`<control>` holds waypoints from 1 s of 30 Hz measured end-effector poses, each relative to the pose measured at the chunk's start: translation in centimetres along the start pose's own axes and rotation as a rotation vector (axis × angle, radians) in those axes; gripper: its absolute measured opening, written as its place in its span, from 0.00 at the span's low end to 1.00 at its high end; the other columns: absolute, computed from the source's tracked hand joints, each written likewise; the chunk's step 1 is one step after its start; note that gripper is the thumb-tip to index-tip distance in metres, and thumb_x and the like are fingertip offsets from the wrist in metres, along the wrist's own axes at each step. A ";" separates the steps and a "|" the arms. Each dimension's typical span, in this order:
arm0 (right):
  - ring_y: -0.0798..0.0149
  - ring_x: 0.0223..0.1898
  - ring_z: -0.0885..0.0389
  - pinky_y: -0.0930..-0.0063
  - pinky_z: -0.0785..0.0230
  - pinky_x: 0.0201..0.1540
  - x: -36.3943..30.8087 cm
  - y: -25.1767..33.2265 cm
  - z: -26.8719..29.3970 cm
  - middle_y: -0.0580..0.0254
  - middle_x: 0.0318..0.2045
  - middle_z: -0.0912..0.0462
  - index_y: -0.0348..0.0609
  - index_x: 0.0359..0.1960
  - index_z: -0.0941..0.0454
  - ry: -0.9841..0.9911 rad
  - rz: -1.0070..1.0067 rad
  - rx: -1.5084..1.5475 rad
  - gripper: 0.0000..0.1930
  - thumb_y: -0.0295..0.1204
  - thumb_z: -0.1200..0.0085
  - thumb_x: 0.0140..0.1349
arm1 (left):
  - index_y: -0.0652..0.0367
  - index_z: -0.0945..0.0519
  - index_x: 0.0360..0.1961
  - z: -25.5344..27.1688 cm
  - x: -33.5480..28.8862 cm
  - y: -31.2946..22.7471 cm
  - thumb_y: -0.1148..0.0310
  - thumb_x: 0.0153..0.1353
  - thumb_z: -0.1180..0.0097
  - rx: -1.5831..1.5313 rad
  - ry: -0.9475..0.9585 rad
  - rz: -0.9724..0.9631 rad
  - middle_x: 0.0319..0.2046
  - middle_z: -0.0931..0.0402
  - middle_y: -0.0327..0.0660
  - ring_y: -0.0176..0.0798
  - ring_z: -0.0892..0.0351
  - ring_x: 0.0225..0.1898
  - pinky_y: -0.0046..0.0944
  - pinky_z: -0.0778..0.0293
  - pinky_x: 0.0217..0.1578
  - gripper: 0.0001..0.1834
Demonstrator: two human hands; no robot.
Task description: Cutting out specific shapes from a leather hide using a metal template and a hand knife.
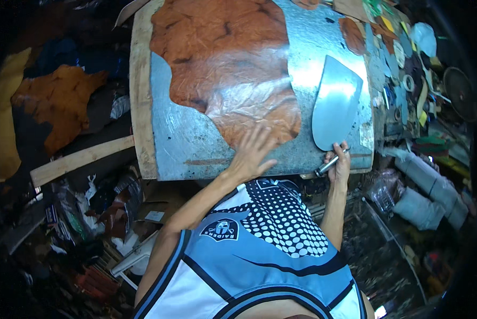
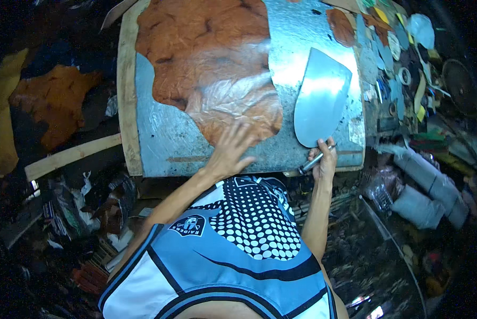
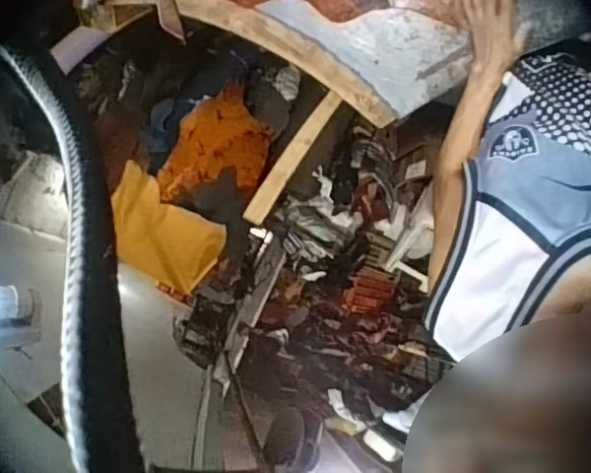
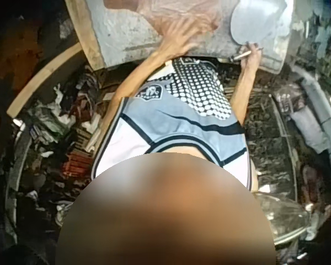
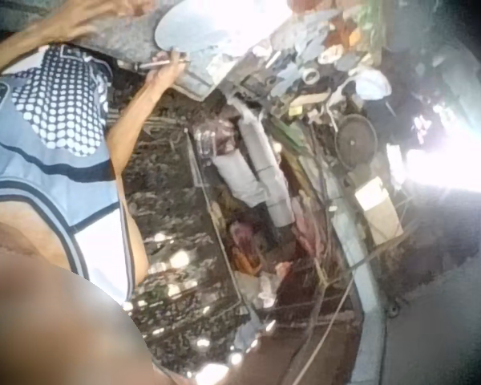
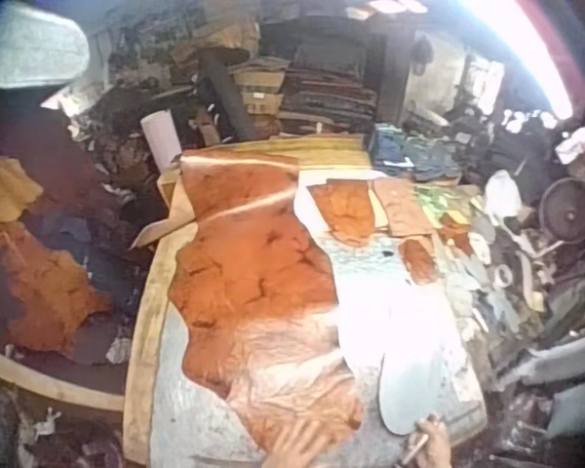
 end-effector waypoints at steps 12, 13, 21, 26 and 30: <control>0.73 0.16 0.27 0.80 0.33 0.16 -0.8 0.5 -1.2 0.68 0.25 0.29 0.46 0.47 0.36 -0.016 -0.044 -0.089 0.14 0.27 0.45 0.64 | 0.65 0.48 0.69 5.5 -6.2 9.4 0.68 0.68 0.48 -1.365 -1.038 0.848 0.59 0.33 0.50 0.39 0.29 0.56 0.40 0.30 0.56 0.34; 0.73 0.16 0.27 0.80 0.33 0.16 -0.8 0.4 -1.1 0.68 0.25 0.29 0.46 0.47 0.36 -0.010 -0.051 -0.092 0.14 0.27 0.45 0.64 | 0.65 0.45 0.68 5.4 -6.2 10.0 0.68 0.68 0.48 -1.474 -1.012 0.891 0.54 0.27 0.47 0.36 0.25 0.50 0.39 0.29 0.54 0.32; 0.73 0.17 0.27 0.79 0.32 0.18 -0.3 0.3 -0.2 0.68 0.25 0.29 0.43 0.53 0.36 -0.058 -0.104 -0.053 0.18 0.26 0.45 0.63 | 0.63 0.23 0.49 4.3 -3.7 9.0 0.64 0.68 0.48 -1.253 -0.508 0.938 0.37 0.19 0.38 0.29 0.20 0.32 0.28 0.24 0.31 0.15; 0.71 0.17 0.26 0.78 0.31 0.18 0.2 -0.4 0.1 0.66 0.26 0.28 0.41 0.53 0.37 -0.051 -0.094 -0.016 0.18 0.25 0.46 0.63 | 0.63 0.21 0.47 3.7 -4.9 9.0 0.63 0.68 0.48 -1.154 -0.411 0.958 0.41 0.17 0.41 0.28 0.19 0.32 0.28 0.23 0.29 0.15; 0.71 0.17 0.26 0.78 0.31 0.17 -0.3 0.0 -0.1 0.66 0.27 0.26 0.38 0.51 0.34 -0.068 -0.063 -0.019 0.16 0.25 0.47 0.64 | 0.62 0.20 0.45 3.0 -5.2 9.0 0.62 0.68 0.47 -1.259 -0.440 0.991 0.37 0.16 0.40 0.30 0.18 0.28 0.28 0.23 0.28 0.14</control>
Point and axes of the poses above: each hand's wrist, its own x-axis towards the middle knuckle, its own z-axis out of the back of the hand, y = z × x, the point moved 5 cm from there along x, towards the middle knuckle
